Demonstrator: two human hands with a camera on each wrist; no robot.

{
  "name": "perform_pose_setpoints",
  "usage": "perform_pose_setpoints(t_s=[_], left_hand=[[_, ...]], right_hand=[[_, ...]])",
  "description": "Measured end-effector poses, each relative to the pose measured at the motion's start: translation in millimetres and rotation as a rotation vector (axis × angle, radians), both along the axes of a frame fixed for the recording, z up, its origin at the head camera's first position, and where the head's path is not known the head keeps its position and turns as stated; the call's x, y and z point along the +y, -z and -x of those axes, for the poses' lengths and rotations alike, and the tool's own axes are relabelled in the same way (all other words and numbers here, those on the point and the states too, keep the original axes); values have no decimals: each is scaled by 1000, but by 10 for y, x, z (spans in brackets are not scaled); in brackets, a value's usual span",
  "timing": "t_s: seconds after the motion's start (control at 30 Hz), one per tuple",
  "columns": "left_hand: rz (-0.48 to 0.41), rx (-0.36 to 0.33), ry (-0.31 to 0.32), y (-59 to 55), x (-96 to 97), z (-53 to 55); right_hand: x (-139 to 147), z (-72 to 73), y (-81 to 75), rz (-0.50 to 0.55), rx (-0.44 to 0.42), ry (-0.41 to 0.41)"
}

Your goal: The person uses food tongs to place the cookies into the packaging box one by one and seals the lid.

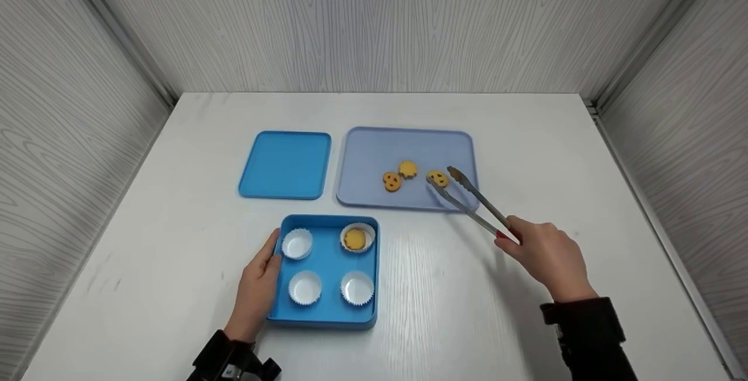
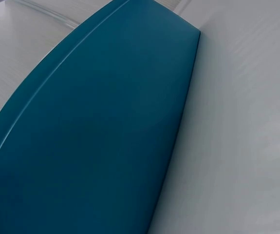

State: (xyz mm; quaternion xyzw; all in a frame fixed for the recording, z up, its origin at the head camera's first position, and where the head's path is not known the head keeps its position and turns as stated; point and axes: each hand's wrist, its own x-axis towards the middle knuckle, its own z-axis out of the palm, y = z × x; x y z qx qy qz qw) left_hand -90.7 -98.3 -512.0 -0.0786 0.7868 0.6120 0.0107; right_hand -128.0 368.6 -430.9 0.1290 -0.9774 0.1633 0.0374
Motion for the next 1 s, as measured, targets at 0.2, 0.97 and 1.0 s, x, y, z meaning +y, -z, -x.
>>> perform_pose_setpoints(t_s=[0.2, 0.97, 1.0], left_hand=[[-2, 3, 0, 2, -2, 1], [2, -5, 2, 2, 6, 3], [1, -5, 2, 2, 6, 2]], right_hand=[[15, 23, 48, 10, -38, 9], [-29, 114, 130, -9, -51, -11], [-30, 114, 132, -9, -50, -10]])
